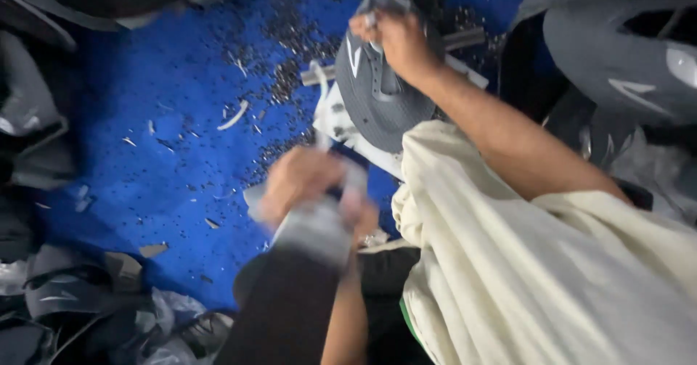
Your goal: Trimming excess material and punching holes in shoe upper components.
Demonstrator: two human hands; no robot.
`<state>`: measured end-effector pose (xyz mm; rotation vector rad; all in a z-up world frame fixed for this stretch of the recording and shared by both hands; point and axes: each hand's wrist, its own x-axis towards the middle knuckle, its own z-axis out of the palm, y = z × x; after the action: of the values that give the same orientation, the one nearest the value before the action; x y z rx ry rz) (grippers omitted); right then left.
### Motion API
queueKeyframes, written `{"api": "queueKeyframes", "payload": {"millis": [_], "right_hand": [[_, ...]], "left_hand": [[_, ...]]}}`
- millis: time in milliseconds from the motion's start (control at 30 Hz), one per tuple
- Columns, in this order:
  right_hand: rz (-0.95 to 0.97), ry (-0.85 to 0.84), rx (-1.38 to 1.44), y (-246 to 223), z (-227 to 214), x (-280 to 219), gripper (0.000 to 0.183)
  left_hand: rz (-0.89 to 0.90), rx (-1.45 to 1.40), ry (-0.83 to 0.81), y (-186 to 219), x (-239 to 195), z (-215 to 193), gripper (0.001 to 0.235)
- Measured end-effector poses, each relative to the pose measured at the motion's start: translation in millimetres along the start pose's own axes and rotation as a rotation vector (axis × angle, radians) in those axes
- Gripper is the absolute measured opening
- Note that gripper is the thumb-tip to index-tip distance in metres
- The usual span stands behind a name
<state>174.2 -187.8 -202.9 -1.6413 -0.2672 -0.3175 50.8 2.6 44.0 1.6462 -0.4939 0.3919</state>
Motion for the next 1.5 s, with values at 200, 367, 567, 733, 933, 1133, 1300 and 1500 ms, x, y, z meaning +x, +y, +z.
{"api": "queueKeyframes", "payload": {"millis": [200, 367, 567, 733, 933, 1133, 1300, 1500], "right_hand": [[0.059, -0.015, -0.276, -4.0, -16.9, -11.8, 0.019], [0.28, 0.315, 0.981, 37.1, -72.6, -65.0, 0.026], [0.8, 0.085, 1.01, -77.4, -12.5, -156.6, 0.017], [0.77, -0.326, 0.789, -78.5, -13.9, -163.0, 0.026], [0.819, -0.234, 1.038, -67.9, -12.7, -158.3, 0.027], [1.026, -0.284, 0.885, -73.4, -10.7, -151.6, 0.034], [0.996, -0.259, 0.949, -64.9, -12.2, -156.5, 0.03], [0.832, 0.112, 1.068, -60.1, -55.5, -147.1, 0.024]], "left_hand": [[-0.792, 0.645, -0.266, -58.3, -106.1, 3.4, 0.053], [-1.128, 0.923, -0.778, 6.0, -167.4, -60.8, 0.055], [-0.459, 0.91, -0.311, -82.9, -88.3, -37.6, 0.044], [-0.607, 0.69, -0.136, -263.7, -2.9, 65.3, 0.058], [-0.182, -0.305, 0.802, -196.4, 79.1, 21.2, 0.03], [-0.152, 0.405, 0.334, -265.8, 103.5, 0.0, 0.039], [0.008, 0.723, 0.206, -353.1, 159.3, -31.9, 0.049], [-0.194, 0.151, 0.259, -145.5, 59.3, -8.7, 0.017]]}}
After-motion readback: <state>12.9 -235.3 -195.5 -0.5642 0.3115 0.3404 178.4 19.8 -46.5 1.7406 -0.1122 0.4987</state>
